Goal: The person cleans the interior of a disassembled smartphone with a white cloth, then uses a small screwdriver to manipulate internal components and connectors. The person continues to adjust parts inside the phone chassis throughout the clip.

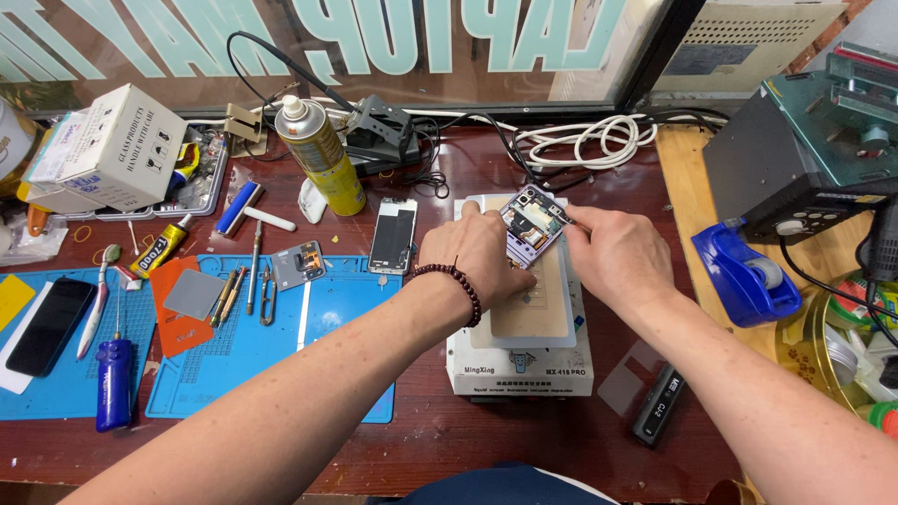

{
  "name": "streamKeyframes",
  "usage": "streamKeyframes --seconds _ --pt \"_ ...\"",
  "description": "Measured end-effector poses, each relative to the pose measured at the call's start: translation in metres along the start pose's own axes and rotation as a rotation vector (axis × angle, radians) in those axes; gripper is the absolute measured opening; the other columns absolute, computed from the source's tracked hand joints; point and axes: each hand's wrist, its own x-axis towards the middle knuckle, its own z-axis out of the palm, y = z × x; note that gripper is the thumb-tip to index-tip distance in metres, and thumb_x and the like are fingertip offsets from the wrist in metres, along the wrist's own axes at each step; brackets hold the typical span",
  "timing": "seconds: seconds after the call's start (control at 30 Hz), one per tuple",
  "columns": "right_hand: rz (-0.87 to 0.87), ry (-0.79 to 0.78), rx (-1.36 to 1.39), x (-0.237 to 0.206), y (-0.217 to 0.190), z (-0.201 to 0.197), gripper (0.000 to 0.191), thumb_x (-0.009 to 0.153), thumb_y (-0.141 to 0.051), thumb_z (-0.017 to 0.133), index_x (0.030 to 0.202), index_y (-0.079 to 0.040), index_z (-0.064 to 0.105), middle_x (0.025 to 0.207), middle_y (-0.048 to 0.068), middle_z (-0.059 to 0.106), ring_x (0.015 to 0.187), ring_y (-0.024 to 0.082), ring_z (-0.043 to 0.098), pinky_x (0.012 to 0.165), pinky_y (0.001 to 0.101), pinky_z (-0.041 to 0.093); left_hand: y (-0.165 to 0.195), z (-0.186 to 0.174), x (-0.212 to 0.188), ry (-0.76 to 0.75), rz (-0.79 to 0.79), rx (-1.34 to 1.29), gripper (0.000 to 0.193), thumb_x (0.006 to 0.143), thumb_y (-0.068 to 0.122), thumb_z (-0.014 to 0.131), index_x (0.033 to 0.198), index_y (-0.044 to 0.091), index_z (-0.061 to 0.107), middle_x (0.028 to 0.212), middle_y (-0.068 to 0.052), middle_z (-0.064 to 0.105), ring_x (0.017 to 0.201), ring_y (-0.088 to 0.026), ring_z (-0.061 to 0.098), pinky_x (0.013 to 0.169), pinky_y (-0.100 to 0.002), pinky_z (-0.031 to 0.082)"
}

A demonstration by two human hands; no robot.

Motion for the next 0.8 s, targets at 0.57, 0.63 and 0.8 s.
streamKeyframes --seconds 0.57,0.63,0.8 --pt "-0.183 0.057 -0.128 -0.004 -0.003 -0.004 0.024 0.094 -0.023 0.063 0.112 -0.02 0.077 0.09 0.008 0.073 0.085 0.034 0.07 0.074 0.0499 0.055 0.0 0.004 0.004 -0.001 -0.034 -0.017 0.064 0.067 0.048 0.09 0.112 0.006 0.072 0.125 -0.017 0.06 0.103 -0.034 0.07 0.086 -0.044 0.058" --pt "-0.185 0.063 -0.114 -0.003 -0.002 -0.006 0.023 0.094 -0.023 0.063 0.112 -0.019 0.077 0.092 0.007 0.073 0.086 0.035 0.07 0.075 0.0502 0.056 0.0 0.004 0.005 0.001 -0.034 -0.019 0.065 0.067 0.048 0.09 0.113 0.006 0.071 0.126 -0.017 0.06 0.104 -0.034 0.07 0.087 -0.044 0.057" --pt "-0.171 0.011 -0.039 0.003 0.001 -0.008 0.025 0.094 -0.023 0.061 0.114 -0.018 0.076 0.099 0.011 0.074 0.09 0.036 0.07 0.079 0.0505 0.056 0.0 0.005 0.005 -0.007 -0.034 -0.029 0.065 0.066 0.047 0.09 0.113 0.006 0.071 0.125 -0.017 0.06 0.104 -0.034 0.07 0.087 -0.044 0.057"
